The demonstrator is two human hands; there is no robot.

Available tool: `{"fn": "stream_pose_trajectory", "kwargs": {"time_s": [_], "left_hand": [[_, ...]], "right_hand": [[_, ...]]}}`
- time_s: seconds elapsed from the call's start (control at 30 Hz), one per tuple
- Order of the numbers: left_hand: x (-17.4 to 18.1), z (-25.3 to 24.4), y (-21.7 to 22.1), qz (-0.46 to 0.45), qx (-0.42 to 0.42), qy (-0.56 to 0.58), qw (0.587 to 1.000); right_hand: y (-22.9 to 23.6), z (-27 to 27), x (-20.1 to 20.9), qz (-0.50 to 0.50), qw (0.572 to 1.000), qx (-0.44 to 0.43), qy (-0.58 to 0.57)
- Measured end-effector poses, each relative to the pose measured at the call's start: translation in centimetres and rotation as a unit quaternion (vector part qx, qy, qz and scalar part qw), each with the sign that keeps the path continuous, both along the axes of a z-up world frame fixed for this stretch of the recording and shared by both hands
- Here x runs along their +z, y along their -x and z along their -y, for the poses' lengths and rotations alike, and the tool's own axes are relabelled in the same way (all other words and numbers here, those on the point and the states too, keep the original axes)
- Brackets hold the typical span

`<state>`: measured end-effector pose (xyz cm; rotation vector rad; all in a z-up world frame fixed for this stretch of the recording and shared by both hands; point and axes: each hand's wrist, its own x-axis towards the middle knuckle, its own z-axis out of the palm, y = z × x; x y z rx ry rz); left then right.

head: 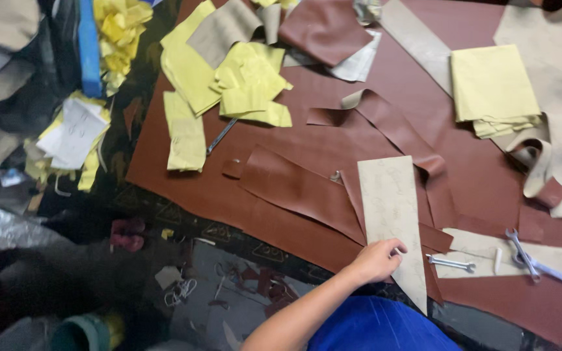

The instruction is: The person sorts and organizes various pieces of brown and yellow leather on a workbench. They pick up, flip, and stack the leather pieces, occasionally moving wrenches and other tools aside to clear space. The person also handles a roll of material and a small container, placing items into organized piles.

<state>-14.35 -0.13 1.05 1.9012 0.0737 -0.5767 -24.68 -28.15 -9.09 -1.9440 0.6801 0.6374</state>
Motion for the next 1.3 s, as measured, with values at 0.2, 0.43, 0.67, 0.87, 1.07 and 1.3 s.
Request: {"fn": "stream_pose_trajectory", "kwargs": {"time_s": [0.2, 0.43, 0.67, 0.87, 1.07, 1.3], "left_hand": [[1.4, 0.0, 0.2, -0.116, 0.021, 0.045, 0.992], [-0.2, 1.3, 0.5, 0.033, -0.001, -0.012, 0.999], [-1.9, 3.1, 2.0, 0.052, -0.035, -0.029, 0.998], [-0.8, 3.3, 3.2, -0.052, -0.052, -0.015, 0.997], [-0.2, 2.4, 3.2, 0.022, -0.074, -0.023, 0.997], [1.1, 0.6, 1.6, -0.023, -0.076, -0.01, 0.997]], "right_hand": [[-1.2, -1.2, 0.0, -0.001, 0.998, 0.06, -0.019], [-4.4, -1.7, -0.3, 0.016, 0.995, 0.092, -0.025], [-4.7, -1.5, -1.0, 0.03, 0.993, 0.105, -0.038], [2.2, 5.4, 0.7, 0.062, 0.998, 0.03, -0.012], [10.5, 9.3, 2.2, 0.175, 0.983, -0.054, -0.004], [16.4, 8.3, 2.9, 0.168, 0.969, -0.168, 0.071]]}}
